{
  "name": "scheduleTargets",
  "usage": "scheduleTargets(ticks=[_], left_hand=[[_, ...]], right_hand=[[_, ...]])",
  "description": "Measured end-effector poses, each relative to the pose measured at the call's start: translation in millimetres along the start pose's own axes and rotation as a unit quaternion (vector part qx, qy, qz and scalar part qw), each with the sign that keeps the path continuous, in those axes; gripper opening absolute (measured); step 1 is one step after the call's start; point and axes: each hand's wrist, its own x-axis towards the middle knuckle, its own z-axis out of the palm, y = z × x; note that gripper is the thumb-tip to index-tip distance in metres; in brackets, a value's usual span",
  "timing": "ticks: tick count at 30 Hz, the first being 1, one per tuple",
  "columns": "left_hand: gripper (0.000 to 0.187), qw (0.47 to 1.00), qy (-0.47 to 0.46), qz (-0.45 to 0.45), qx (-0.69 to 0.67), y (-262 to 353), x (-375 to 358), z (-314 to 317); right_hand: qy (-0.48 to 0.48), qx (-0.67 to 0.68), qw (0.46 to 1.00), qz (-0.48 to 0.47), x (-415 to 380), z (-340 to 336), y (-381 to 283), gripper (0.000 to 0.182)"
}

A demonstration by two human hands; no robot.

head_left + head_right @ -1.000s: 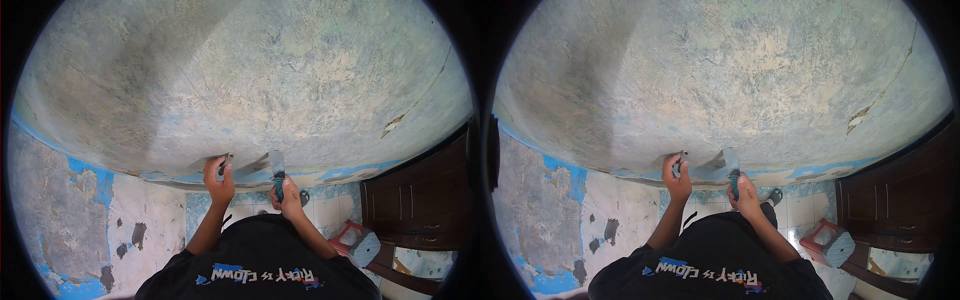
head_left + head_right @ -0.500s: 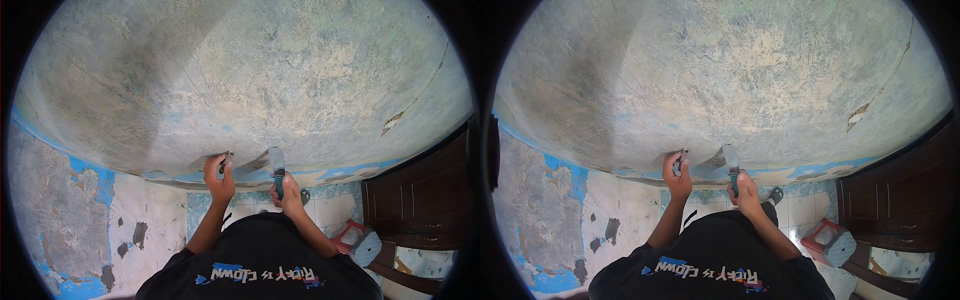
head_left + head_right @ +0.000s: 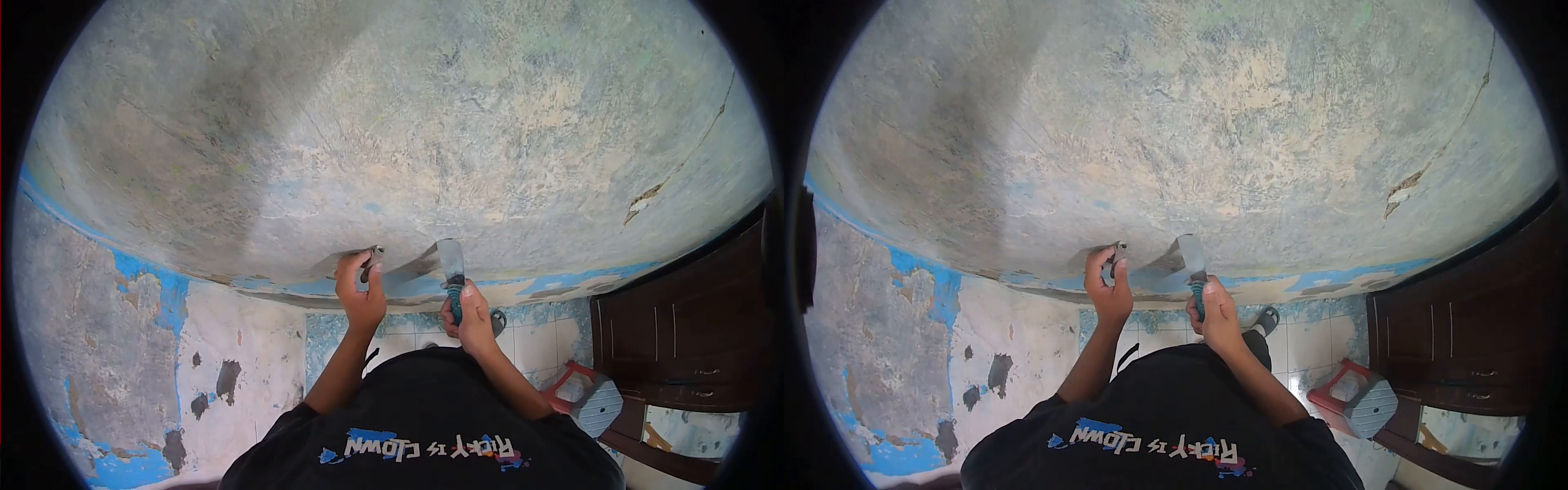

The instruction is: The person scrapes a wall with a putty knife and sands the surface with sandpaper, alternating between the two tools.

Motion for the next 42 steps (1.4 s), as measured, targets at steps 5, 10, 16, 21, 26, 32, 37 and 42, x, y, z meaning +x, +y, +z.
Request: scheduleTargets(ticks=[5, 10, 16, 21, 26, 32, 37, 42], left_hand=[[0.022, 1.000, 0.013, 0.013, 0.000, -2.8, 1.3, 3.2], [0.022, 1.000, 0.005, 0.008, 0.006, -0.3, -0.7, 2.6], [0.022, 1.000, 0.006, 0.011, 0.007, 0.1, -1.2, 1.3], [0.021, 0.998, 0.005, 0.049, 0.030, -4.5, 0.2, 2.5], [0.023, 1.000, 0.003, 0.017, 0.011, -3.7, 0.5, -0.1], [0.023, 1.000, 0.001, 0.014, 0.006, -5.2, -2.8, -1.6], [0.023, 1.000, -0.003, 0.021, 0.009, -8.0, 0.1, -0.6], [0.023, 1.000, -0.003, 0.016, -0.005, -3.0, 1.4, -0.7]], right_hand=[[-0.001, 0.010, 1.000, 0.003, 3.5, 8.2, -6.8, 0.044], [0.006, -0.012, 1.000, 0.004, -1.8, 1.4, -3.3, 0.045], [0.000, -0.015, 1.000, 0.004, -1.7, -2.6, -5.3, 0.045], [0.000, -0.026, 1.000, -0.012, 3.4, 5.8, -18.8, 0.044], [0.010, -0.050, 0.999, -0.011, -0.2, -0.9, -12.9, 0.043], [0.026, -0.043, 0.999, -0.019, 0.0, 7.5, -13.2, 0.042], [0.029, -0.040, 0.999, -0.018, 0.2, 5.5, -9.3, 0.041], [0.037, -0.093, 0.994, -0.044, 0.5, 9.0, -11.7, 0.042]])
